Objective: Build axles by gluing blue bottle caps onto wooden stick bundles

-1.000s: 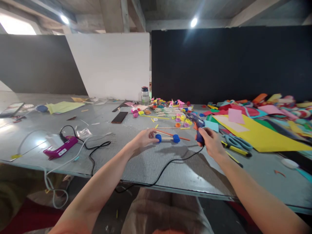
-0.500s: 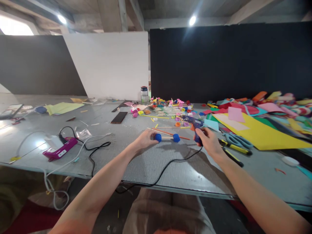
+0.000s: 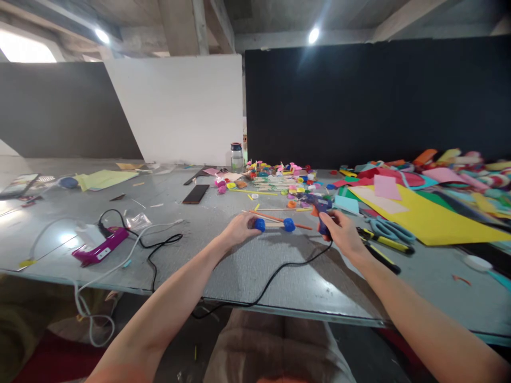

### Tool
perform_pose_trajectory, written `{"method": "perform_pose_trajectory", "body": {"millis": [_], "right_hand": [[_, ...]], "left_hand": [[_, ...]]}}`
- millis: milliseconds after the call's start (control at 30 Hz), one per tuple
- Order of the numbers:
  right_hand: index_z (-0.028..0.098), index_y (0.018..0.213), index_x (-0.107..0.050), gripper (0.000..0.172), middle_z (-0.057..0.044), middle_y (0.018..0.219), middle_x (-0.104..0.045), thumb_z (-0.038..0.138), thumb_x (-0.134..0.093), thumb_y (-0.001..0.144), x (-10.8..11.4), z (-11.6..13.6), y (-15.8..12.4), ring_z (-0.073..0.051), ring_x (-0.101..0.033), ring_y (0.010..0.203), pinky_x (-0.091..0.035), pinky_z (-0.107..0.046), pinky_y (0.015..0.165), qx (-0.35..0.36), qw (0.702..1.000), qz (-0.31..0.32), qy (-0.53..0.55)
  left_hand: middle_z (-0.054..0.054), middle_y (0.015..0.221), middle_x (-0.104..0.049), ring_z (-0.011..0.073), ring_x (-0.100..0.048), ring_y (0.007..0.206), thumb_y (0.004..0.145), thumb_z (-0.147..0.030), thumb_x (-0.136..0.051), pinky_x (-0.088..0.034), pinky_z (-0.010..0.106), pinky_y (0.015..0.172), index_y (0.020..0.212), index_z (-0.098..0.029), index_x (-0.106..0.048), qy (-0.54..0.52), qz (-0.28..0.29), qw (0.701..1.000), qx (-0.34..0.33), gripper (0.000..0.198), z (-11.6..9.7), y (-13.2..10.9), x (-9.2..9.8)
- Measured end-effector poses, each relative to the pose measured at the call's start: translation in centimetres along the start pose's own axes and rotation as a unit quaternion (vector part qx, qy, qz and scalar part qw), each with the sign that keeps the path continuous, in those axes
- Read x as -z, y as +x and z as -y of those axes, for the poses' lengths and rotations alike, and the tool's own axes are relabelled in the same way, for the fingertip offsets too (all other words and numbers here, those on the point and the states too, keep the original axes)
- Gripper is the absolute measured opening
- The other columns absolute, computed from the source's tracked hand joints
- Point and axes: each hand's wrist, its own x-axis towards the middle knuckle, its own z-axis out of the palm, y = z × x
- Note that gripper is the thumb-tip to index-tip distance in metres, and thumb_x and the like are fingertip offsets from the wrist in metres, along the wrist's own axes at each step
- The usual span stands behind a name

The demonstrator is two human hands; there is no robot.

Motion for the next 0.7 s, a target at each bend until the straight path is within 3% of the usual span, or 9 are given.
{"method": "perform_pose_trajectory", "body": {"millis": [200,300,400,533,633,700], "right_hand": [[0.014,0.100,-0.064,0.021,0.004,0.076,-0.060,0.034,-0.064,0.104,-0.2,-0.1,0.0,-0.008,-0.054,0.053,-0.046,-0.018,0.046,-0.025,1.000,-0.001,-0.006],[0.014,0.099,-0.064,0.023,0.004,0.076,-0.060,0.036,-0.064,0.105,-0.4,-0.1,0.2,-0.007,-0.053,0.052,-0.046,-0.018,0.046,-0.041,0.999,-0.002,-0.010],[0.014,0.099,-0.064,0.025,0.004,0.076,-0.060,0.037,-0.062,0.106,-0.5,0.3,0.5,-0.007,-0.052,0.052,-0.045,-0.019,0.046,-0.058,0.998,-0.003,-0.016],[0.014,0.105,-0.065,0.026,0.001,0.084,-0.063,0.040,-0.061,0.106,-1.5,2.2,1.6,-0.010,-0.058,0.060,-0.052,-0.022,0.053,-0.070,0.997,0.015,-0.039],[0.014,0.115,-0.065,0.029,-0.004,0.099,-0.067,0.042,-0.062,0.105,-4.0,4.3,2.9,-0.015,-0.065,0.075,-0.059,-0.030,0.066,-0.081,0.993,0.046,-0.065],[0.015,0.122,-0.065,0.032,-0.007,0.110,-0.068,0.041,-0.063,0.104,-7.0,5.8,4.0,-0.018,-0.068,0.087,-0.061,-0.036,0.075,-0.088,0.989,0.077,-0.087]], "left_hand": [[0.008,0.114,-0.071,0.0224,-0.069,0.104,0.097,-0.037,-0.069,-0.058,0.045,0.094,0.113,-0.014,-0.069,-0.041,-0.013,0.999,-0.003,0.028,-0.2,-0.1,0.1],[0.008,0.113,-0.071,0.0218,-0.070,0.102,0.097,-0.038,-0.069,-0.059,0.045,0.093,0.115,-0.015,-0.068,-0.081,-0.061,0.995,0.009,0.029,-0.1,0.0,0.5],[0.008,0.114,-0.071,0.0218,-0.069,0.102,0.099,-0.039,-0.066,-0.059,0.044,0.092,0.116,-0.015,-0.067,-0.121,-0.173,0.977,0.041,0.030,0.1,0.3,1.7],[0.007,0.104,-0.071,0.0187,-0.068,0.095,0.101,-0.037,-0.060,-0.055,0.035,0.087,0.107,-0.014,-0.068,-0.176,-0.350,0.918,0.069,0.024,0.1,0.2,3.8],[0.005,0.093,-0.069,0.0160,-0.064,0.088,0.102,-0.036,-0.053,-0.050,0.027,0.081,0.100,-0.016,-0.067,-0.207,-0.472,0.854,0.069,0.025,-0.1,-0.2,5.3],[0.004,0.090,-0.066,0.0151,-0.061,0.085,0.103,-0.038,-0.050,-0.047,0.026,0.080,0.097,-0.018,-0.065,-0.219,-0.545,0.807,0.061,0.026,-0.3,-0.6,6.2]]}}
